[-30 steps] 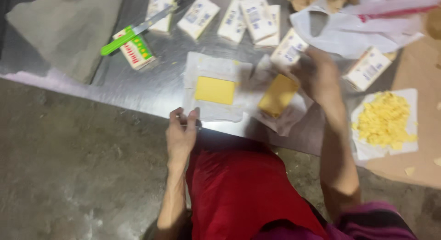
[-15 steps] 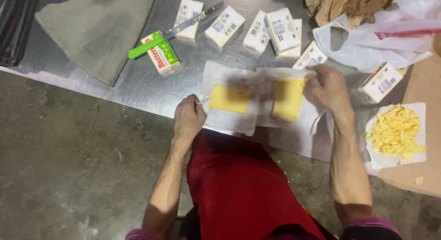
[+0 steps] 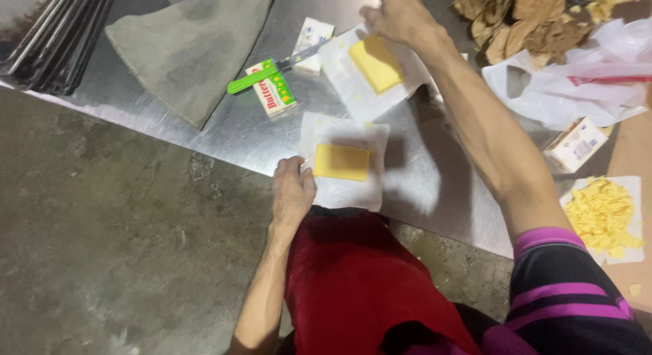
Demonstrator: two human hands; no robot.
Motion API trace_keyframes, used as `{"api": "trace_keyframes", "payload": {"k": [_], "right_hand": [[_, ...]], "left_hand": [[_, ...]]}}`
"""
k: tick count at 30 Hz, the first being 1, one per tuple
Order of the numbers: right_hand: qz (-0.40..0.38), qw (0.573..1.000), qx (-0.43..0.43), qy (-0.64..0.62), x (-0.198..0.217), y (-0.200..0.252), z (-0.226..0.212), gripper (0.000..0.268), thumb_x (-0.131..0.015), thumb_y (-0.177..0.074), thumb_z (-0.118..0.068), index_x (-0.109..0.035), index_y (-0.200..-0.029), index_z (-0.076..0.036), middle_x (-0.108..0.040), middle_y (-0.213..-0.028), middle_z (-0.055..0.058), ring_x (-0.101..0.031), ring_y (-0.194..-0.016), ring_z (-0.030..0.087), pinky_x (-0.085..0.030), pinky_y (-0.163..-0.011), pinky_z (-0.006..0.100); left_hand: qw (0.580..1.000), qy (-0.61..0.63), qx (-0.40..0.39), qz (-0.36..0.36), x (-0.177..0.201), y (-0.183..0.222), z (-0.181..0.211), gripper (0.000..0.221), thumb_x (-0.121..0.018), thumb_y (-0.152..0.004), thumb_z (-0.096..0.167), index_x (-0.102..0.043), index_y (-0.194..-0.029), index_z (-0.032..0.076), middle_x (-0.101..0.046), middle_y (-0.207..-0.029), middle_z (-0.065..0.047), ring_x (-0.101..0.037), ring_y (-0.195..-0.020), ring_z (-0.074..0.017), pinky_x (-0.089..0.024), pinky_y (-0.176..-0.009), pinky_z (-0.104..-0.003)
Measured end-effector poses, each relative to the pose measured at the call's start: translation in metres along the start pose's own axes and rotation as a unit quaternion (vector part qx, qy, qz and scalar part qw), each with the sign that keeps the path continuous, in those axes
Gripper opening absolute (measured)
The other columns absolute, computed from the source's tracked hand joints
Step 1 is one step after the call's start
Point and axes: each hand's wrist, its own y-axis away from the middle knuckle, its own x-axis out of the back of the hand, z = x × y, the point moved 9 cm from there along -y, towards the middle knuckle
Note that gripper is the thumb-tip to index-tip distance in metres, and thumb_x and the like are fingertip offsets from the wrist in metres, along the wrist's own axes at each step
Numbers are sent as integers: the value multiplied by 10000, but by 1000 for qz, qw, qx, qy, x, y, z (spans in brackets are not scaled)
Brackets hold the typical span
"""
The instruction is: The person unwraps several sticks of butter on a metal counter and shreds a block of butter using a knife.
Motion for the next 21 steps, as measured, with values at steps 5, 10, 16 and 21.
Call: {"api": "trace_keyframes", "payload": {"k": [5, 10, 16, 21], "right_hand": [[-108, 929, -341, -92, -16, 125, -30, 300, -748, -984, -281, -690, -953, 12, -691, -840, 193, -659, -733, 306, -506, -671, 429], [4, 888, -397, -231, -44, 199, -69, 224, -792, -875, -170, -693, -923, 25, -587, -701, 163, -556, -622, 291, -442, -609, 449], [61, 877, -438, -188, -34, 293, -54, 177, -736, -899, -126, -690, -927, 42, -641, -806, 185, -608, -700, 262, -484, -637, 416], [20, 743, -653, -147, 10, 398, -40, 265, -715, -929, -195, -729, -1090, 14, -717, -836, 159, -665, -715, 221, -515, -639, 377]], "left_hand": [[999, 32, 30, -22, 12, -6, -6, 277, -642, -936, 154, -640, -1140, -33, -675, -972, -216, -652, -872, -378, -512, -796, -492], [983, 39, 128, -123, 10, -6, -18, 224, -678, -905, 194, -633, -968, -16, -665, -691, -173, -665, -649, -346, -519, -655, -459], [974, 41, 98, -199, -33, -18, 8, 170, -607, -921, 169, -645, -979, 14, -676, -707, -191, -675, -638, -336, -526, -645, -468], [975, 44, -66, -207, -79, -35, 52, 143, -633, -933, 132, -674, -974, 1, -681, -853, -217, -662, -803, -407, -524, -721, -502]]}}
